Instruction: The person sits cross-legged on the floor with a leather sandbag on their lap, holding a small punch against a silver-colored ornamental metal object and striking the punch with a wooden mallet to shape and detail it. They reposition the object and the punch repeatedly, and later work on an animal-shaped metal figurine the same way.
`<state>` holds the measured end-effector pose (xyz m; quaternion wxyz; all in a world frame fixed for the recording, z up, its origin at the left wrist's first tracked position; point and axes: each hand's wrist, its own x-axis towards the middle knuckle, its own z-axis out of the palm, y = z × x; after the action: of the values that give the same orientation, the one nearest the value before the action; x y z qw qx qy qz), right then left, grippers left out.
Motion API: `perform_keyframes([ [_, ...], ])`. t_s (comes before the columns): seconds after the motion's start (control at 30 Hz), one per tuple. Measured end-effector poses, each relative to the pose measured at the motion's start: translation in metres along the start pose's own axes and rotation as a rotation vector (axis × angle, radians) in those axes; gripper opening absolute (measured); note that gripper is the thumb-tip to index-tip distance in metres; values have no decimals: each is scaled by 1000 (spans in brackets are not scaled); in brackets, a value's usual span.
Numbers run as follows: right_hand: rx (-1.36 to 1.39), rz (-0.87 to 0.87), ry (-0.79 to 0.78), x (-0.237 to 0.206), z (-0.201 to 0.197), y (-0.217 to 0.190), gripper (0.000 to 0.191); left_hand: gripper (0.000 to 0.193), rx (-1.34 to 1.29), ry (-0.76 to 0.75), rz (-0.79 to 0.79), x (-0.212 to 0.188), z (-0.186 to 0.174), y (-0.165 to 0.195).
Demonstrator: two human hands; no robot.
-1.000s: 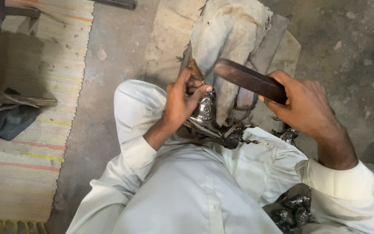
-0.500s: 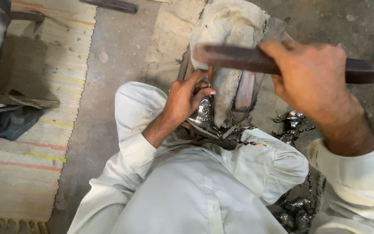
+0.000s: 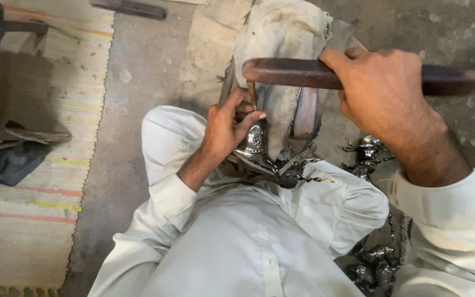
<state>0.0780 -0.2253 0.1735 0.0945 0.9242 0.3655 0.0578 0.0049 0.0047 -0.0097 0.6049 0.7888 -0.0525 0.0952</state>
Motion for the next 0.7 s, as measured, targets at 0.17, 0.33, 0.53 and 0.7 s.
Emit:
perform_keyframes([
  [0.17,52,-1,19,-8,2,6,48,32,-139,112,-6,0,-2,-10],
  [0.33,167,67,-79,-17,19,18,42,35,-183,9,-14,5,-5,-5],
  [0.53,196,16,29,-21,28,18,43,37,-100,-32,1,0,-1,5],
  [0.7,130,-38,189,-16,8,7,48,34,28,-15,-31,-1,0,9],
])
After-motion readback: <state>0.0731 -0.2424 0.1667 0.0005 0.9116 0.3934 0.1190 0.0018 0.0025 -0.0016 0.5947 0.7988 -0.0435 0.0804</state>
